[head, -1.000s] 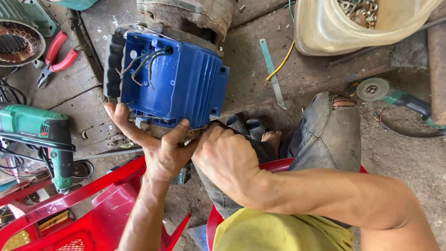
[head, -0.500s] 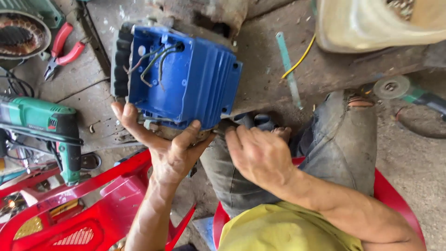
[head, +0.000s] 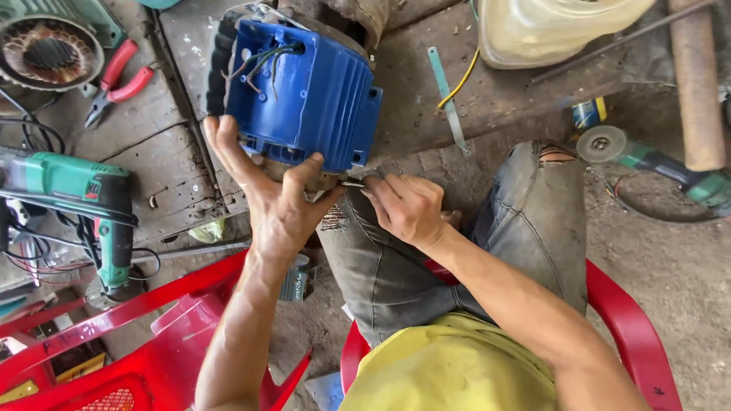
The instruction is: Connecting internal electrical wires to the terminal block of an electric water pump motor using a screwdriver.
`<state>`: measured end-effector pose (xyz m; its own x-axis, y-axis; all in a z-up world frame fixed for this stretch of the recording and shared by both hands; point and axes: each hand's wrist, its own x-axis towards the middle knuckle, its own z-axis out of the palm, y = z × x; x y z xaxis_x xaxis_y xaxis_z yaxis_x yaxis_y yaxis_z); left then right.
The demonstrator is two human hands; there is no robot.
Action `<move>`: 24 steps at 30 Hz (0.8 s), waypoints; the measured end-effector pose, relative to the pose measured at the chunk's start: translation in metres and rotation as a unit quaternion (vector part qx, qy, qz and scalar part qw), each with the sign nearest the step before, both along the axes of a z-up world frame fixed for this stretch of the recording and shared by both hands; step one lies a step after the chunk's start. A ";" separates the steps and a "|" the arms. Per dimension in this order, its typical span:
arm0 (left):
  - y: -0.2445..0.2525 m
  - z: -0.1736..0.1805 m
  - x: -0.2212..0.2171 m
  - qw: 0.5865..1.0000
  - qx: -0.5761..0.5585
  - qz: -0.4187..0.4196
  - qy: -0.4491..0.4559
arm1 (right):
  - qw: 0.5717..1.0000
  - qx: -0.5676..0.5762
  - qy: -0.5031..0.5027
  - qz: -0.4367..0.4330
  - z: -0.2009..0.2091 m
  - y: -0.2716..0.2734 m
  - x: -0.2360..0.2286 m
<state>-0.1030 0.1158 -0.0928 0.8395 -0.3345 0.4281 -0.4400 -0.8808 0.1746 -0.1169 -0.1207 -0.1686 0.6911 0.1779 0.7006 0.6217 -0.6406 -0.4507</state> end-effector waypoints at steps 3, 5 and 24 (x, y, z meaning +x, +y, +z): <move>-0.006 0.008 0.009 1.000 0.000 -0.018 -0.008 | 0.996 -0.052 0.077 -0.003 0.013 -0.011 -0.006; -0.002 0.005 0.008 1.000 0.002 -0.023 -0.010 | 0.988 -0.130 0.076 -0.037 0.025 -0.020 -0.013; -0.007 0.011 0.003 1.000 0.019 -0.009 -0.011 | 0.990 -0.114 0.081 0.018 0.021 -0.008 -0.006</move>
